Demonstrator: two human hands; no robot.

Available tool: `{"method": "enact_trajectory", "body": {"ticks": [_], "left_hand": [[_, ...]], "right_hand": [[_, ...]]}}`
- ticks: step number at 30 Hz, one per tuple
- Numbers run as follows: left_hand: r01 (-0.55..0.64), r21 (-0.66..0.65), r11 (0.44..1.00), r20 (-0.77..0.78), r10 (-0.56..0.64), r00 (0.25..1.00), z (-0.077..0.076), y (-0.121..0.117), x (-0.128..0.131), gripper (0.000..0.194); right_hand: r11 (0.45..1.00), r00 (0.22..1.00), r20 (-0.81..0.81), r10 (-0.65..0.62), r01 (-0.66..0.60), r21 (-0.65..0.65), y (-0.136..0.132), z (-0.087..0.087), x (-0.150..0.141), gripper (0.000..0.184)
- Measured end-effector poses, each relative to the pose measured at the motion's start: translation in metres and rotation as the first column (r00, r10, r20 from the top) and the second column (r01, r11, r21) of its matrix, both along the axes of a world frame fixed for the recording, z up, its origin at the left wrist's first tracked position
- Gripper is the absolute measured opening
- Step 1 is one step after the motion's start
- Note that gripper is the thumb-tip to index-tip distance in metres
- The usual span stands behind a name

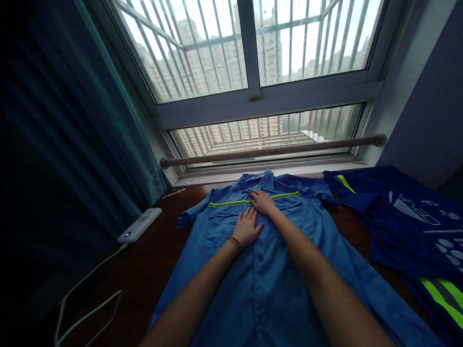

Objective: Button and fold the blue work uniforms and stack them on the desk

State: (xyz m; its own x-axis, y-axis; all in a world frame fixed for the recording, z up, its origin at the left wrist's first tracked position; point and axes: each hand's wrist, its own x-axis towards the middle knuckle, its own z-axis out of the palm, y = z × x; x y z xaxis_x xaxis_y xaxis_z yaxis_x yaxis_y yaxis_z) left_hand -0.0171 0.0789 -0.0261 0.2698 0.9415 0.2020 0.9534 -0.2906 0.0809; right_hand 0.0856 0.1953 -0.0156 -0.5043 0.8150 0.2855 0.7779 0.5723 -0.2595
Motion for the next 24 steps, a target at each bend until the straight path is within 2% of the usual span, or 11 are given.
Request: {"method": "enact_trajectory", "body": {"ticks": [7, 12, 18, 24], "left_hand": [[0.007, -0.027, 1.0, -0.033, -0.008, 0.999, 0.004, 0.0, 0.0, 0.064], [0.026, -0.035, 0.999, -0.02, -0.026, 0.999, 0.009, -0.012, -0.001, 0.065], [0.081, -0.052, 0.995, -0.002, -0.081, 0.997, 0.012, -0.035, -0.007, 0.064], [0.084, -0.06, 0.995, 0.003, -0.084, 0.996, 0.013, -0.038, -0.008, 0.063]], "right_hand": [[0.997, 0.997, 0.007, -0.079, 0.079, 0.005, -0.003, -0.008, 0.002, 0.037], [0.994, 0.993, 0.033, -0.11, 0.11, -0.01, -0.014, -0.01, 0.003, 0.04], [0.996, 0.995, 0.054, -0.08, 0.082, -0.031, -0.037, -0.01, 0.011, 0.043], [0.999, 0.998, -0.051, -0.022, 0.023, 0.024, -0.053, -0.004, 0.019, 0.041]]}}
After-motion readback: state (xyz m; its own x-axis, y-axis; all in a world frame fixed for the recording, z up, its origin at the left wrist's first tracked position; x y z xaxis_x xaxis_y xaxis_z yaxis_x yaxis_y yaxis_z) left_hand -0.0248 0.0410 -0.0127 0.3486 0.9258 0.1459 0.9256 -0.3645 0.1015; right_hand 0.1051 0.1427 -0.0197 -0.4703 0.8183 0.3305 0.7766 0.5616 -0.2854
